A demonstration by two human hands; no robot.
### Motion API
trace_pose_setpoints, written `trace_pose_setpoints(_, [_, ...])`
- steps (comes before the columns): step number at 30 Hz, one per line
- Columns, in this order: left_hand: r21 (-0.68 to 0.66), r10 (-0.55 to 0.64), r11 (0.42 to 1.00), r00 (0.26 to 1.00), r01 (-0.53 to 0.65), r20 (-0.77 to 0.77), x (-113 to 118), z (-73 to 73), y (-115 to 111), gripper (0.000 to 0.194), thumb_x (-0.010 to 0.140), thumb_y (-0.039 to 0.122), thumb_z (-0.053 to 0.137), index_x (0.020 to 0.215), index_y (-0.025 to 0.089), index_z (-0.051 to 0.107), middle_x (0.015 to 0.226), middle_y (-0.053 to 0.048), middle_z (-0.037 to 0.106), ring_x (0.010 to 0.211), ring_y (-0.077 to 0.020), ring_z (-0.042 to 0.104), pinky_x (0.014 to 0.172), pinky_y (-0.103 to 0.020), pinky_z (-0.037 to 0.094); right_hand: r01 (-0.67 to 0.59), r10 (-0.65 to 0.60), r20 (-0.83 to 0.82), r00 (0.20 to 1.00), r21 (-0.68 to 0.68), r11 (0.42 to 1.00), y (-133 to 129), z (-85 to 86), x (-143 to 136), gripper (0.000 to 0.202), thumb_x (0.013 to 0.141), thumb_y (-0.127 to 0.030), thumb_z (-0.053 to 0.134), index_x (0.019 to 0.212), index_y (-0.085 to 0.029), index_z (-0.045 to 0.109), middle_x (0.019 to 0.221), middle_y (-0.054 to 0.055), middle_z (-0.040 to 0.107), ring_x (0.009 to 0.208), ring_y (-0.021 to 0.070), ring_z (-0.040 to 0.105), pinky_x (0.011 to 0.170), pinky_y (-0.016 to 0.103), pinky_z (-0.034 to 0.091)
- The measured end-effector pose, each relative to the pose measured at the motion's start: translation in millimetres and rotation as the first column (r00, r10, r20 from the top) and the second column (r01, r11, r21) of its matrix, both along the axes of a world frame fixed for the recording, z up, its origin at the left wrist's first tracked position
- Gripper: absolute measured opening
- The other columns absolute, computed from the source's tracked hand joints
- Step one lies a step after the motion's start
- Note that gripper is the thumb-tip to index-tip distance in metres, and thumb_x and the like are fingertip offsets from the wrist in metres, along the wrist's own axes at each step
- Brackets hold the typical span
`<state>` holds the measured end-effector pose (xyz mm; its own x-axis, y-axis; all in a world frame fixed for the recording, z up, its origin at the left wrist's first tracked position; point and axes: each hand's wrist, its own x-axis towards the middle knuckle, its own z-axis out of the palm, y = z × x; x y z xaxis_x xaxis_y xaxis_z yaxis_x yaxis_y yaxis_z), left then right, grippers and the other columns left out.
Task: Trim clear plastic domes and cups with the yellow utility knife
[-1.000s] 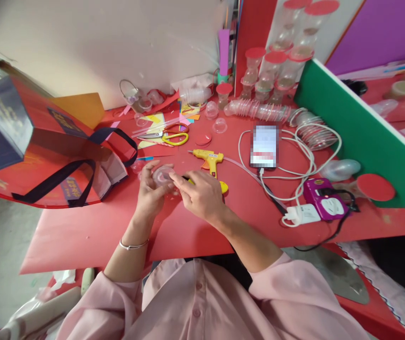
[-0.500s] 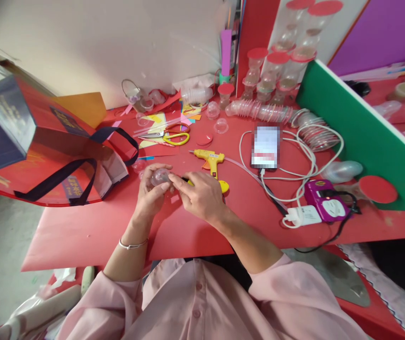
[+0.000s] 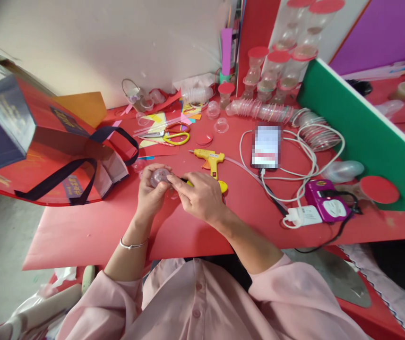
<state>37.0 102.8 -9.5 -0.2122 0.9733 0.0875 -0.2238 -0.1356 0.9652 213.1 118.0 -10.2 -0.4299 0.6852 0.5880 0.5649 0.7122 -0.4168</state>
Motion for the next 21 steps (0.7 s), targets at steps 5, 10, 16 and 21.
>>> trace_pose_setpoints(5, [0.025,0.019,1.0,1.0,-0.02,0.013,1.2,-3.5,1.8,0.061,0.062,0.052,0.091,0.109,0.024,0.064,0.108,-0.005,0.067,0.083,-0.0144,0.064,0.065,-0.022,0.052,0.0,0.0,-0.002,1.0,0.016,1.0,0.1,0.8,0.3,0.042,0.098,-0.024,0.057,0.137,-0.034,0.065,0.099,0.004,0.071,0.088,0.0181,0.061,0.084,0.033,0.046])
trace_pose_setpoints(10, [0.052,-0.009,0.999,1.0,0.008,0.006,1.1,-4.8,1.3,0.056,0.067,0.052,0.089,0.109,0.024,0.062,0.108,-0.005,0.066,0.071,-0.0107,0.061,0.06,-0.021,0.051,-0.003,0.004,-0.019,1.0,0.033,0.999,0.0,0.4,0.6,0.042,0.097,-0.023,0.057,0.137,-0.032,0.065,0.099,0.004,0.071,0.089,0.0182,0.061,0.085,0.033,0.047])
trace_pose_setpoints(16, [0.036,-0.019,0.999,1.0,0.019,0.003,1.4,-5.4,1.2,0.057,0.066,0.056,0.088,0.105,0.024,0.062,0.104,-0.004,0.067,0.064,-0.0094,0.059,0.055,-0.021,0.048,-0.004,0.004,-0.014,1.0,0.027,1.0,-0.2,1.0,0.3,0.041,0.097,-0.023,0.057,0.136,-0.033,0.067,0.099,0.004,0.072,0.088,0.0178,0.061,0.084,0.033,0.047])
trace_pose_setpoints(21, [0.065,-0.006,0.998,1.0,0.008,-0.024,1.6,-6.6,1.0,0.052,0.071,0.053,0.086,0.106,0.023,0.062,0.103,-0.004,0.066,0.066,-0.0095,0.06,0.056,-0.021,0.05,0.001,0.0,-0.02,1.0,0.025,1.0,-1.0,3.2,-0.4,0.04,0.097,-0.022,0.057,0.135,-0.032,0.067,0.096,0.003,0.071,0.087,0.017,0.06,0.083,0.031,0.046])
